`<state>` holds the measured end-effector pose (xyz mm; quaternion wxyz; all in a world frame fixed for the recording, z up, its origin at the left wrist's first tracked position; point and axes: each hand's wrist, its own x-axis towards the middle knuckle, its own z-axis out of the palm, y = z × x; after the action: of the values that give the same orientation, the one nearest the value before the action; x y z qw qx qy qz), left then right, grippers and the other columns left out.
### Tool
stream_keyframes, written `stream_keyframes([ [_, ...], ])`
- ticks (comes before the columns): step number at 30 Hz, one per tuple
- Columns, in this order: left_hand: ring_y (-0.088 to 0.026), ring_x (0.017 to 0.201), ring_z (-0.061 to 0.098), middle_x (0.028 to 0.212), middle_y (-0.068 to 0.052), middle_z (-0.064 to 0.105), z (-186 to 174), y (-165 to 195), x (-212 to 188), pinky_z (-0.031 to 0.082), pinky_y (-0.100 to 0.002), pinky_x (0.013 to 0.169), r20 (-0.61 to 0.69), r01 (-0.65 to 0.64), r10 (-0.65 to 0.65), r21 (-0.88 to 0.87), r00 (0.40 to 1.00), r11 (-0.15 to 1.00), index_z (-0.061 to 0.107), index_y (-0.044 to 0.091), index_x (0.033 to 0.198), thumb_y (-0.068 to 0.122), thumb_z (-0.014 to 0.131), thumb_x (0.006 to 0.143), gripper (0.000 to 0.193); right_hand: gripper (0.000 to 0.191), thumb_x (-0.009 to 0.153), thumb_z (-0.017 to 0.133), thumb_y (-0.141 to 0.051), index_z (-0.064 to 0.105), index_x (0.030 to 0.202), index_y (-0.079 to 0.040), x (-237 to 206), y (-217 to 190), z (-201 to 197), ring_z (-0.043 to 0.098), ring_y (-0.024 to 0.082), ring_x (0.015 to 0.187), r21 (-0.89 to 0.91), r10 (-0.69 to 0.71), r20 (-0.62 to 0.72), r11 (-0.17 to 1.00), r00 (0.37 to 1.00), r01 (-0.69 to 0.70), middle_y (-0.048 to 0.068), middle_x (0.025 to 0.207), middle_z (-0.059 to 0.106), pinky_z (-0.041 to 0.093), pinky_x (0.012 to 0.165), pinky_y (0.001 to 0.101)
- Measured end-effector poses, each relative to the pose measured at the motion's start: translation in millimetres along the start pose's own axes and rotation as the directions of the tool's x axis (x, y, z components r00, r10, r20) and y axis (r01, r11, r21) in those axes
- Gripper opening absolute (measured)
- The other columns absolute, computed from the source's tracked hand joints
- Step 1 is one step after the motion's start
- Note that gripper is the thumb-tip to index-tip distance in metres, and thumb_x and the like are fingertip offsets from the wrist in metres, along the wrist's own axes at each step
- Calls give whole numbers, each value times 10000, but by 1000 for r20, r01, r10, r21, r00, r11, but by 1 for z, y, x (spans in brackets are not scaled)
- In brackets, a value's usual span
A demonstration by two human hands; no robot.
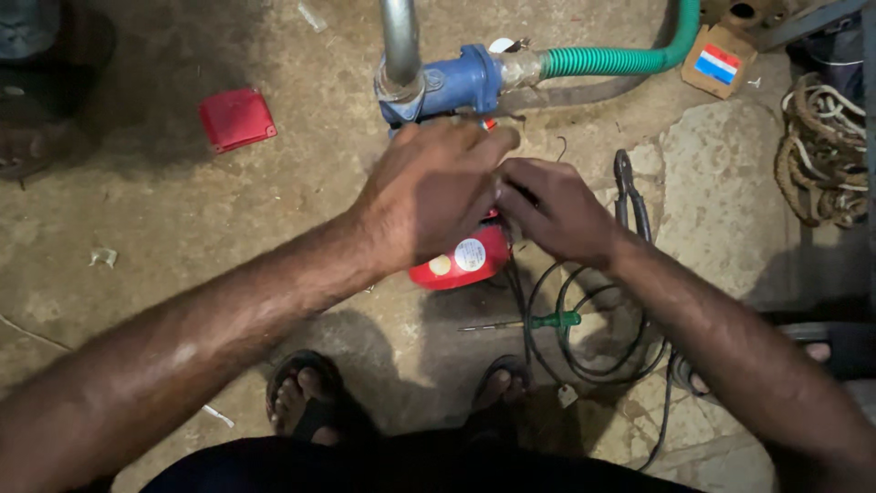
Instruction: The person uses pliers and a screwdriver to strip, twist, and connect wires inside a red electrical device attached to a blue pump. The person repeatedly cuts and twists wire ends, then closes the device's cover.
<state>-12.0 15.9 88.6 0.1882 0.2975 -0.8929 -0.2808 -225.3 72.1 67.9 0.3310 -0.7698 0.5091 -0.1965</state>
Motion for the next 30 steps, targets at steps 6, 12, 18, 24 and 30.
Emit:
stream_keyframes([
  [6,-313,915,686,953,-93,702,14,-14,-1,448,-534,763,105,-22,20,18,994,1000,638,135,1131,240,695,870,287,151,1009,641,-143,696,1078,-22,-10,9,2,677,327,894,-51,-95,-42,994,995,93,159,962,668,536,782,419],
  [12,-375,867,698,890,-168,696,32,-34,5,515,-491,702,25,-133,137,-136,990,982,628,76,1008,253,716,836,262,146,962,676,-120,705,1080,-40,-6,14,4,675,343,913,-93,-177,-105,981,979,168,150,987,691,535,807,425],
  [18,-352,850,706,860,-146,701,31,-34,6,519,-469,678,-16,-18,13,-359,1000,933,541,48,1083,155,656,774,346,134,875,727,-131,741,995,-75,3,-10,4,700,273,793,-58,-16,-128,998,992,9,96,878,704,537,705,381],
  [24,-341,896,667,834,-114,702,31,-35,17,450,-523,679,-16,145,-144,60,989,988,731,186,851,241,722,758,108,458,696,750,-127,670,1135,-27,0,9,-6,661,273,925,155,-263,-123,947,957,280,114,1015,657,516,791,365],
  [30,-310,1127,480,1093,-53,598,30,-38,4,340,-569,840,61,10,-10,-3,998,1000,776,200,1045,267,721,820,240,216,917,759,-48,737,1131,-70,-8,31,2,687,210,863,47,-40,-121,998,992,46,86,954,674,537,742,320],
])
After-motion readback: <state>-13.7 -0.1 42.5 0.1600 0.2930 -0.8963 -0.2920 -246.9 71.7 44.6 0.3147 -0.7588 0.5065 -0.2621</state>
